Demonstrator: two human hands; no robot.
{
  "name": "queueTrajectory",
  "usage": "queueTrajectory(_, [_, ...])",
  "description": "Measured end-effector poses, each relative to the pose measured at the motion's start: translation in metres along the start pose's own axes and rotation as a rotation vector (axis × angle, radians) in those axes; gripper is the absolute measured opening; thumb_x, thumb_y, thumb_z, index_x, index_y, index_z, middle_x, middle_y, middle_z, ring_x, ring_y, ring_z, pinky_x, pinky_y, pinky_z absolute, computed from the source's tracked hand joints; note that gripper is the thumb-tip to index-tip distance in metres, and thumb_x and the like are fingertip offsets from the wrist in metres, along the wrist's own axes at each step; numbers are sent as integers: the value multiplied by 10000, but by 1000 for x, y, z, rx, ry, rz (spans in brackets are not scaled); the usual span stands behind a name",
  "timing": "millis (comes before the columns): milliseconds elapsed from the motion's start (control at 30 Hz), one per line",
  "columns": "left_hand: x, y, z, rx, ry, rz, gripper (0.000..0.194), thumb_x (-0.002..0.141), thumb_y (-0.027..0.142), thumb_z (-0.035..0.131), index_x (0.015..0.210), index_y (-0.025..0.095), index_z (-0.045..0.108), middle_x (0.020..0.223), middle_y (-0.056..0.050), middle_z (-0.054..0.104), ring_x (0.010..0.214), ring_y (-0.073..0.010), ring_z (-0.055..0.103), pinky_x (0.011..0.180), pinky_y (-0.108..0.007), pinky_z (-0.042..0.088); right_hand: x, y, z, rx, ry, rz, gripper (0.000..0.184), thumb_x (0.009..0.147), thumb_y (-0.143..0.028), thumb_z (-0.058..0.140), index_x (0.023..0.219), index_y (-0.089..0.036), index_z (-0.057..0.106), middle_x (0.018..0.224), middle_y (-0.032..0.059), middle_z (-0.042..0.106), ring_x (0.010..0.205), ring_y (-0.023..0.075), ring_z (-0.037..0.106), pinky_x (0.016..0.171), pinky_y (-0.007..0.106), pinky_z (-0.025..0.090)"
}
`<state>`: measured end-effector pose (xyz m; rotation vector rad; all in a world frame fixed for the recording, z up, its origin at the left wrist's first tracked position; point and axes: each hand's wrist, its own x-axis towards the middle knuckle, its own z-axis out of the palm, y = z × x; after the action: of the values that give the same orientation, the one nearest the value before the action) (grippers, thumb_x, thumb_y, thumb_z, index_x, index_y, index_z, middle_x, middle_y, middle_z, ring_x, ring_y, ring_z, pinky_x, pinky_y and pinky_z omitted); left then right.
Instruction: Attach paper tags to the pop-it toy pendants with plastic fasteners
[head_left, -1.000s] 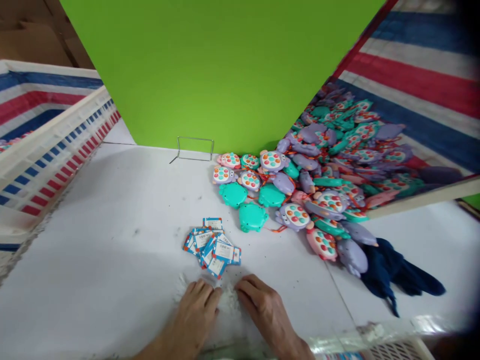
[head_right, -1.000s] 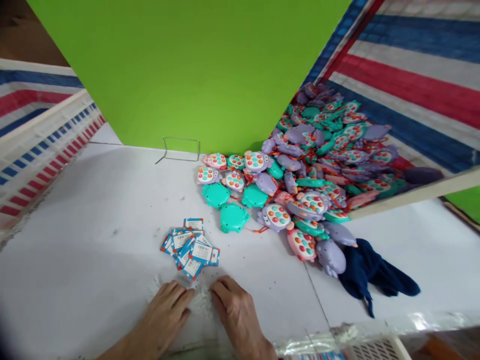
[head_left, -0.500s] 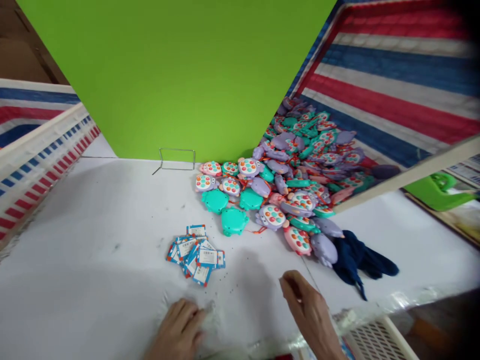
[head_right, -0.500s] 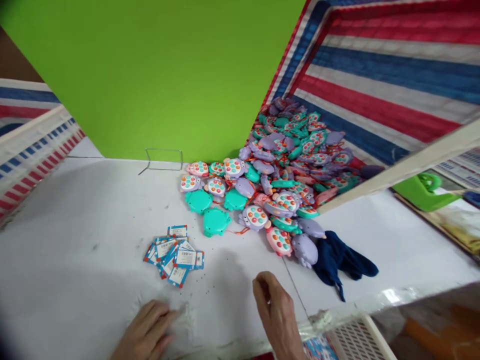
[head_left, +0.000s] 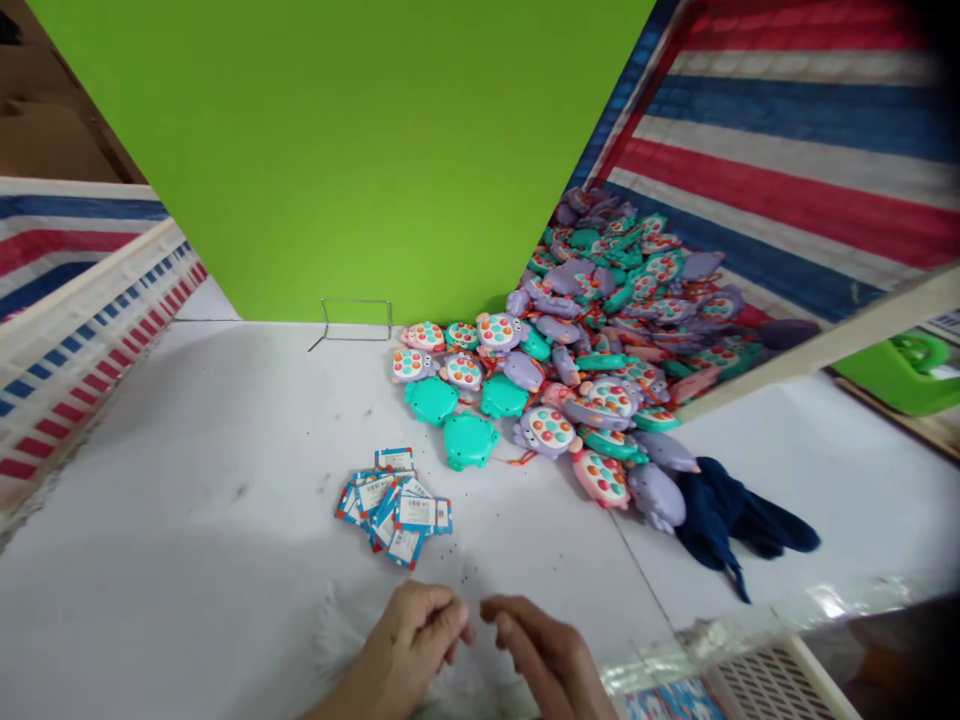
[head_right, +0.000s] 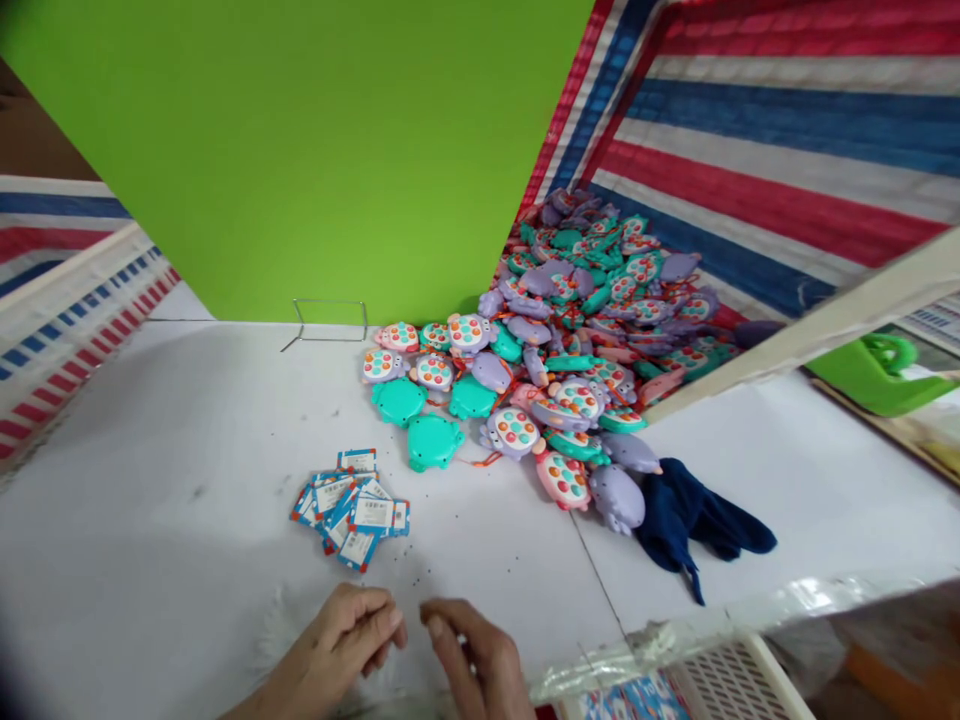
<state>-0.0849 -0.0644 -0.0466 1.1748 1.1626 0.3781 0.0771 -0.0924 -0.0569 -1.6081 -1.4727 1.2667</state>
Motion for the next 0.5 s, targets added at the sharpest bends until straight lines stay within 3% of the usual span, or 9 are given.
queueTrajectory(100, [-2, 7, 2, 86, -3, -23, 353, 792, 388, 356, 673, 135, 571, 544, 22, 436, 532, -114, 431, 526, -208, 325, 21, -7, 0, 146, -25, 20, 334, 798, -428, 460, 900, -178, 657, 755, 52, 657, 598, 149, 538, 508, 225, 424])
queueTrajectory(233, [1, 8, 5, 100, -1, -19, 332, 787, 318, 348, 670, 126, 592, 535, 28, 422, 533, -111, 434, 544, -205, 338, 38, -7, 16, 350, -24, 13, 260, 728, -407, 584, 671, -165, 659, 579, -1, 596, 483, 95, 457, 436, 193, 364])
queueTrajectory(300, [3, 5, 6, 110, -31, -45, 317, 781, 283, 354, 676, 123, 606, 529, 28, 425, 524, -110, 441, 530, -200, 342, 41, -4, 20, 456, -71, 44, 267, 707, -387, 618, 582, -151, 621, 507, -35, 515, 418, 60, 421, 406, 171, 340])
queueTrajectory(367, [4, 1, 7, 152, -12, -49, 302, 775, 246, 366, 672, 124, 622, 543, 19, 450, 543, -112, 466, 540, -195, 356, 41, -1, 19, 609, -148, 131, 259, 697, -379, 635, 586, -147, 611, 535, -35, 524, 388, 47, 441, 378, 158, 335])
queueTrajectory(500, [8, -6, -4, 403, -38, 129, 242, 770, 187, 426, 664, 141, 639, 600, -6, 538, 612, -132, 516, 593, -199, 395, 41, 3, 6, 894, -223, 311, 212, 662, -368, 680, 647, -173, 600, 567, -18, 565, 486, 86, 533, 340, 123, 313])
